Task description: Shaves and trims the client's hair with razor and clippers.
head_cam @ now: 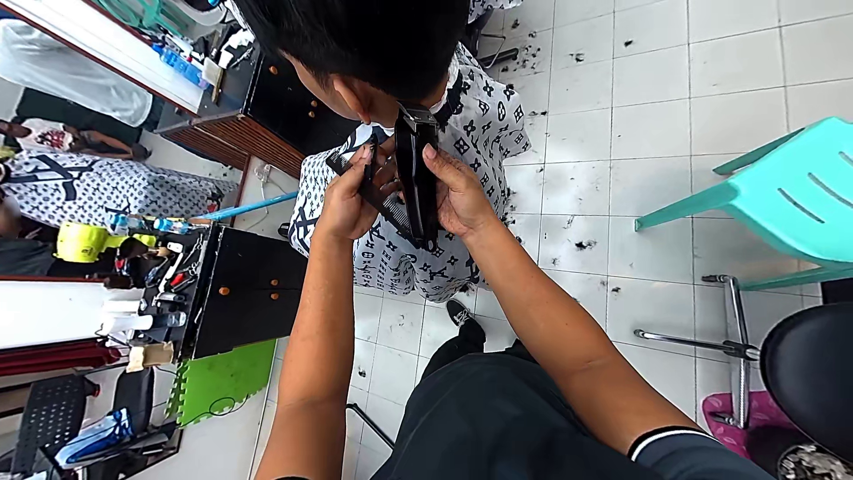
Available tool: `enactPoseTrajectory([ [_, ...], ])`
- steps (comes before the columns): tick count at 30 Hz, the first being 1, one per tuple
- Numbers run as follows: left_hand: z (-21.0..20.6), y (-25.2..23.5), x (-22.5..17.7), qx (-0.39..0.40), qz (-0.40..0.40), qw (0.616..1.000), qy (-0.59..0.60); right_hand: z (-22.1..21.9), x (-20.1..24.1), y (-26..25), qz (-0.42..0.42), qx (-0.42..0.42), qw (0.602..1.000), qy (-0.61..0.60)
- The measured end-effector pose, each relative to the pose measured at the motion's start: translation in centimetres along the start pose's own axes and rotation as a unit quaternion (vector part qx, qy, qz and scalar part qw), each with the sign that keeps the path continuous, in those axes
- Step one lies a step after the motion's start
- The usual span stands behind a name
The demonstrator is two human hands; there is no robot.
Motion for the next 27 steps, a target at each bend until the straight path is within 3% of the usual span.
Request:
enactPoseTrajectory([
  [8, 0.8, 1.2, -1.7, -0.004, -0.014, 1.000, -0.017, -0.7, -0.9, 0.9, -0.004, 0.049, 0.999, -0.021],
  [12, 0.3, 2.7, -3.0, -0.051, 0.011, 0.980, -0.193, -0.2, 0.3, 4.5, -0.069, 0.113, 0.991, 0.024],
  [15, -0.6, 4.1, -3.0, -0.076, -0.006, 0.947, -0.313, 2.7, 1.4, 7.0, -0.121, 0.075, 0.975, 0.169],
  [18, -1.8, 4.9, -1.8, -0.102, -0.036, 0.934, -0.340, 3.8, 3.1, 9.3, -0.142, 0.004, 0.938, 0.316],
  [23, -4.6, 5.1, 1.0, -0.103, -0.054, 0.931, -0.345, 4.1, 4.4, 11.7, -0.231, -0.010, 0.924, 0.305],
  [27, -6.2, 5.2, 2.9, -0.103, -0.048, 0.938, -0.327, 4.9, 5.0, 12.4, -0.227, 0.031, 0.915, 0.333],
])
Point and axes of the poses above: each hand's wrist, its own y-axis away from the middle knuckle, its own z-axis out of the back of the hand, x = y × z, the point moved 4 cm from there along -y, towards the middle knuckle, and after that the axes turned 2 degrees about y, right-handed, at the moved point
